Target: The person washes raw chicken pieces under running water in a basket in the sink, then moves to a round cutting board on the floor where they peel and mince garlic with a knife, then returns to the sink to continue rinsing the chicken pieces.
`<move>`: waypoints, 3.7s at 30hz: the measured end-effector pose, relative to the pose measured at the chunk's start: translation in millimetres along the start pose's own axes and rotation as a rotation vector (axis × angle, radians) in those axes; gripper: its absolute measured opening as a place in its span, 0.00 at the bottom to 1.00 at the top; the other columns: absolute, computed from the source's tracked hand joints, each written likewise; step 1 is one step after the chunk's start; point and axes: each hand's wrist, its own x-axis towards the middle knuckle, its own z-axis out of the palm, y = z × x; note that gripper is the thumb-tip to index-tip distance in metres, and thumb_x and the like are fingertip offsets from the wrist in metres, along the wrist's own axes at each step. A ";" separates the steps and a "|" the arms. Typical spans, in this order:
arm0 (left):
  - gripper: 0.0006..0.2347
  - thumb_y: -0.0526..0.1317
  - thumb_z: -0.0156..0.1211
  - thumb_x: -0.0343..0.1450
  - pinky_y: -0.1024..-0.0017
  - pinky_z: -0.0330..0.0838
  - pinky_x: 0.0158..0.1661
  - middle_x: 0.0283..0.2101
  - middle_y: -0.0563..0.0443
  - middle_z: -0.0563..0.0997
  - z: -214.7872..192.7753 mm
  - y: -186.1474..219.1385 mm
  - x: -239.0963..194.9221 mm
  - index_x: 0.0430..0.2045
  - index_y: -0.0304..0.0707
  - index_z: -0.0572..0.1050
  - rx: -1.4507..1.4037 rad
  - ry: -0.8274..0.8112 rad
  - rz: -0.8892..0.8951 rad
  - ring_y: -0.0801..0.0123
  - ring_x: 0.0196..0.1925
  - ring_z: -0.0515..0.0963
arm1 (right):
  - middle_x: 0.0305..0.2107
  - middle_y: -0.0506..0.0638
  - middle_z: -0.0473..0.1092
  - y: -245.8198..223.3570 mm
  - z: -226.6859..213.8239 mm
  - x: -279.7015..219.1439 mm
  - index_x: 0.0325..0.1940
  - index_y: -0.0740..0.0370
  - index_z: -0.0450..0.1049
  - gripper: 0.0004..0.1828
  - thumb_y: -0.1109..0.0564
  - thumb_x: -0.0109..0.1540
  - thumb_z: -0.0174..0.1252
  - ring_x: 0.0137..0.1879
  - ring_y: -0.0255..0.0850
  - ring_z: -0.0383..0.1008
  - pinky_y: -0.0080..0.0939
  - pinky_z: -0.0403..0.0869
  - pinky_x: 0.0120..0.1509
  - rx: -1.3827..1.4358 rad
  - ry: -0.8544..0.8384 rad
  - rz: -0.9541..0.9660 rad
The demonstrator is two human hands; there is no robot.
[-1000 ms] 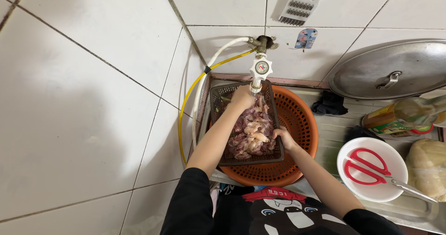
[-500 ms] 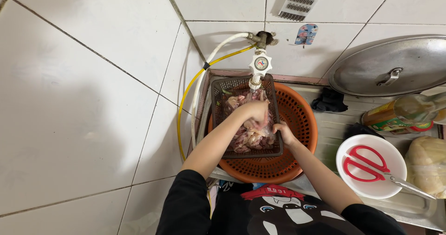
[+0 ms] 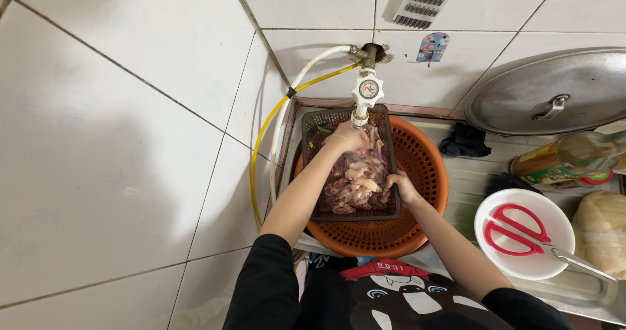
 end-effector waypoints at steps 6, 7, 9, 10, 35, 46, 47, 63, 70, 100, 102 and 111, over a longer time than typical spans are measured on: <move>0.13 0.41 0.65 0.74 0.74 0.77 0.26 0.30 0.43 0.84 -16.3 -23.5 -13.9 0.35 0.23 0.80 -0.640 -0.114 0.018 0.67 0.29 0.85 | 0.21 0.53 0.68 33.4 -30.6 -2.2 0.31 0.68 0.67 0.08 0.64 0.49 0.52 0.24 0.45 0.72 0.45 0.75 0.33 -0.030 0.015 0.010; 0.13 0.41 0.65 0.74 0.74 0.77 0.26 0.30 0.43 0.84 -15.1 -29.1 -12.1 0.35 0.23 0.80 -0.638 -0.117 0.017 0.67 0.29 0.85 | 0.21 0.53 0.68 36.2 -34.5 -2.1 0.31 0.68 0.67 0.08 0.64 0.49 0.52 0.24 0.45 0.72 0.45 0.75 0.33 -0.027 0.017 0.010; 0.11 0.39 0.65 0.71 0.71 0.81 0.28 0.32 0.43 0.85 -8.5 -41.9 -10.4 0.36 0.25 0.80 -0.653 -0.129 -0.031 0.67 0.30 0.85 | 0.17 0.60 0.68 45.8 -43.2 -5.8 0.27 0.73 0.66 0.07 0.64 0.49 0.51 0.21 0.51 0.72 0.50 0.78 0.32 -0.075 -0.049 0.047; 0.11 0.39 0.65 0.71 0.71 0.81 0.28 0.32 0.43 0.85 -2.9 -48.8 -7.0 0.36 0.25 0.80 -0.651 -0.136 -0.031 0.67 0.30 0.85 | 0.17 0.60 0.68 41.6 -37.2 -13.4 0.27 0.73 0.66 0.07 0.64 0.49 0.51 0.21 0.51 0.72 0.50 0.78 0.32 -0.072 -0.043 0.046; 0.08 0.30 0.63 0.71 0.70 0.83 0.40 0.40 0.36 0.85 55.5 -94.6 10.1 0.40 0.22 0.80 -0.642 -0.041 -0.093 0.61 0.39 0.88 | 0.59 0.66 0.65 45.7 -29.4 27.3 0.60 0.70 0.67 0.33 0.45 0.58 0.57 0.63 0.59 0.66 0.53 0.65 0.67 -0.754 0.455 0.037; 0.22 0.53 0.52 0.81 0.59 0.69 0.54 0.50 0.50 0.76 92.6 -49.1 3.9 0.63 0.38 0.66 -1.620 0.314 -0.344 0.62 0.53 0.75 | 0.43 0.64 0.79 -33.6 99.5 82.4 0.73 0.53 0.66 0.34 0.39 0.74 0.23 0.66 0.53 0.69 0.55 0.49 0.82 -0.962 0.077 -0.349; 0.20 0.52 0.49 0.81 0.55 0.68 0.51 0.46 0.44 0.74 108.1 -82.4 37.4 0.60 0.34 0.65 -1.682 0.305 -0.222 0.56 0.49 0.71 | 0.48 0.62 0.77 -23.6 95.4 93.6 0.73 0.53 0.66 0.38 0.35 0.71 0.22 0.65 0.52 0.72 0.53 0.56 0.79 -0.896 0.087 -0.212; 0.29 0.41 0.57 0.75 0.53 0.64 0.67 0.71 0.26 0.62 -1.6 27.5 -134.6 0.70 0.26 0.56 0.228 0.861 0.444 0.39 0.72 0.65 | 0.34 0.60 0.80 -72.6 99.2 89.3 0.41 0.63 0.81 0.21 0.43 0.60 0.56 0.41 0.54 0.82 0.55 0.78 0.47 -1.380 -0.080 -0.302; 0.30 0.47 0.57 0.76 0.58 0.77 0.44 0.57 0.29 0.75 -56.8 179.3 -181.2 0.70 0.32 0.57 0.511 0.722 0.403 0.44 0.49 0.81 | 0.38 0.58 0.78 -77.4 80.2 -2.2 0.44 0.59 0.80 0.19 0.44 0.58 0.60 0.45 0.55 0.79 0.57 0.76 0.49 -1.619 -0.215 -0.129; 0.34 0.44 0.59 0.75 0.61 0.83 0.46 0.52 0.45 0.85 144.5 -89.7 -39.5 0.79 0.52 0.51 0.449 0.398 -0.248 0.57 0.44 0.88 | 0.44 0.58 0.73 -30.0 -61.9 -208.8 0.75 0.54 0.65 0.28 0.53 0.69 0.53 0.57 0.54 0.72 0.61 0.63 0.76 -1.481 0.175 -0.441; 0.45 0.61 0.59 0.62 0.60 0.81 0.45 0.57 0.47 0.83 158.3 -132.3 -11.1 0.76 0.53 0.49 0.922 0.670 -0.032 0.58 0.49 0.86 | 0.51 0.56 0.73 -42.1 -74.6 -240.6 0.70 0.53 0.70 0.29 0.58 0.62 0.57 0.60 0.52 0.73 0.51 0.71 0.66 -1.464 0.442 -0.728; 0.49 0.51 0.68 0.59 0.45 0.68 0.60 0.64 0.28 0.72 183.3 -77.3 -28.5 0.78 0.53 0.46 0.529 0.456 -0.227 0.34 0.61 0.74 | 0.21 0.51 0.75 56.2 -255.5 -469.5 0.42 0.59 0.83 0.13 0.62 0.54 0.61 0.26 0.43 0.75 0.42 0.75 0.32 -0.712 1.101 -0.491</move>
